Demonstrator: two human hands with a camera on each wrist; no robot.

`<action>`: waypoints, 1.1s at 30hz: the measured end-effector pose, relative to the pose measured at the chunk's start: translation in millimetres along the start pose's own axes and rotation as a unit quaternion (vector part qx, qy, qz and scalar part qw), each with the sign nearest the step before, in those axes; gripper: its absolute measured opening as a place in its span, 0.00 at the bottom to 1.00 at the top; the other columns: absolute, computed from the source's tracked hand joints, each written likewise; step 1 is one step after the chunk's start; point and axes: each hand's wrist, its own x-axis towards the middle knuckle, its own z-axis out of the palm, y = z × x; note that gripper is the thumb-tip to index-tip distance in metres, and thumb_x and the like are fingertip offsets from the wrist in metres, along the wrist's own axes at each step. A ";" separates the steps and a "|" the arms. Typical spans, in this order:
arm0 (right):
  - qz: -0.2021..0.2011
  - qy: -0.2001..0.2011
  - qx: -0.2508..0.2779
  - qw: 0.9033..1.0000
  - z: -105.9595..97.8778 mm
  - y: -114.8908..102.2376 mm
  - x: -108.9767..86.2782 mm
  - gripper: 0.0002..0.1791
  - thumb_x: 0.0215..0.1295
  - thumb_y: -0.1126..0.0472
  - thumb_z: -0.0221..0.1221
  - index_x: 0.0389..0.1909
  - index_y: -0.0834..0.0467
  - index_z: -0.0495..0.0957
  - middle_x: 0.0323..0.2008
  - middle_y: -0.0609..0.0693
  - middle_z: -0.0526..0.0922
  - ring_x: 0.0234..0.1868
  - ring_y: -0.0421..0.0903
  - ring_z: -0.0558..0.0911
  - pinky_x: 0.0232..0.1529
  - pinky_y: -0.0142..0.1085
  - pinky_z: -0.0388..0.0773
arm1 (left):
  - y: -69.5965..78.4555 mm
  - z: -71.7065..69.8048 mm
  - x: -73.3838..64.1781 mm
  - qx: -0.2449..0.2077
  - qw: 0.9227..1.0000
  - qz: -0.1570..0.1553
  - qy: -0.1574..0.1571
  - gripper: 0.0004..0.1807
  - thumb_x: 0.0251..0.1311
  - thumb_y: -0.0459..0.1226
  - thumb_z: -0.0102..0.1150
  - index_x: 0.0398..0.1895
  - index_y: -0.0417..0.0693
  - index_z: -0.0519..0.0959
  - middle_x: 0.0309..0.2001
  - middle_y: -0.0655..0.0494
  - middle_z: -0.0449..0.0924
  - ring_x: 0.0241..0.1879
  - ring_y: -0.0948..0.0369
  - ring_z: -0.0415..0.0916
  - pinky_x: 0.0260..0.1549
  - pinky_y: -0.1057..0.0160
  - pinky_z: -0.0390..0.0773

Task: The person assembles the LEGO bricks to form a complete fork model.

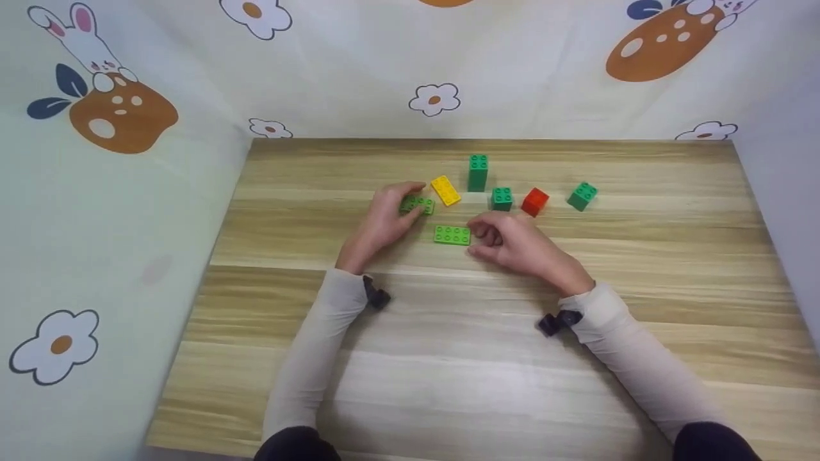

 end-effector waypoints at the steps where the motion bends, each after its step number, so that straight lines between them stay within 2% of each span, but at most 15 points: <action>1: 0.003 0.000 -0.003 1.000 1.1 -0.8 1.5 0.24 0.66 0.57 0.77 0.60 0.61 0.86 0.44 0.52 0.91 0.41 0.46 0.87 0.46 0.42 0.90 | -1.8 -0.9 -1.6 0.000 1.000 0.002 -0.007 0.28 0.74 0.36 0.68 0.74 0.39 0.76 0.70 0.44 0.81 0.73 0.51 0.77 0.78 0.52 0.71; 5: 0.019 0.001 -0.016 1.000 4.1 -4.2 5.7 0.26 0.65 0.54 0.77 0.60 0.60 0.86 0.42 0.51 0.88 0.40 0.47 0.84 0.44 0.40 0.85 | -5.0 -4.2 -5.2 0.004 1.000 0.004 -0.028 0.31 0.71 0.32 0.70 0.76 0.39 0.74 0.71 0.44 0.80 0.73 0.50 0.75 0.79 0.51 0.70; 9: 0.029 -0.002 -0.023 0.999 5.9 -6.0 7.2 0.24 0.66 0.56 0.77 0.59 0.60 0.86 0.43 0.52 0.88 0.42 0.48 0.83 0.45 0.40 0.85 | -4.5 -6.4 -7.0 0.015 0.999 0.002 -0.037 0.27 0.71 0.30 0.68 0.72 0.41 0.78 0.70 0.44 0.81 0.72 0.49 0.76 0.78 0.51 0.71; 13: 0.027 -0.008 -0.021 0.999 5.5 -5.0 6.0 0.21 0.67 0.58 0.75 0.58 0.61 0.87 0.46 0.53 0.89 0.42 0.49 0.85 0.47 0.42 0.87 | -4.3 -7.8 -9.2 0.020 0.999 -0.002 -0.043 0.21 0.72 0.30 0.68 0.67 0.43 0.83 0.66 0.46 0.84 0.70 0.50 0.78 0.77 0.50 0.73; 19: 0.010 -0.003 -0.013 1.000 -0.9 0.6 -3.1 0.20 0.66 0.60 0.76 0.56 0.62 0.87 0.43 0.54 0.90 0.39 0.48 0.85 0.45 0.42 0.88 | -1.5 -7.5 -12.3 0.010 0.998 0.001 -0.056 0.19 0.69 0.31 0.71 0.62 0.45 0.85 0.62 0.49 0.87 0.65 0.53 0.82 0.73 0.52 0.77; 23: 0.009 -0.003 -0.013 1.000 -7.7 5.9 -15.0 0.19 0.66 0.62 0.75 0.57 0.61 0.88 0.44 0.53 0.89 0.40 0.48 0.85 0.45 0.41 0.88 | 5.2 -2.5 -13.4 -0.001 0.997 0.012 -0.075 0.20 0.67 0.31 0.73 0.61 0.45 0.86 0.61 0.50 0.88 0.63 0.54 0.83 0.71 0.53 0.79; 27: 0.028 -0.004 -0.015 1.000 -14.6 11.6 -26.2 0.20 0.67 0.62 0.75 0.58 0.61 0.87 0.45 0.53 0.88 0.41 0.47 0.85 0.45 0.39 0.88 | 15.2 6.5 -13.8 -0.007 0.995 0.025 -0.091 0.20 0.67 0.31 0.73 0.61 0.47 0.87 0.60 0.51 0.88 0.61 0.55 0.83 0.69 0.54 0.81; 33: 0.042 0.006 -0.018 0.999 -25.1 22.1 -33.2 0.21 0.66 0.66 0.74 0.59 0.64 0.86 0.42 0.55 0.89 0.39 0.47 0.86 0.42 0.38 0.87 | 30.0 20.6 -13.1 -0.010 0.992 0.060 -0.112 0.20 0.67 0.30 0.73 0.61 0.44 0.86 0.60 0.49 0.88 0.58 0.55 0.84 0.65 0.56 0.84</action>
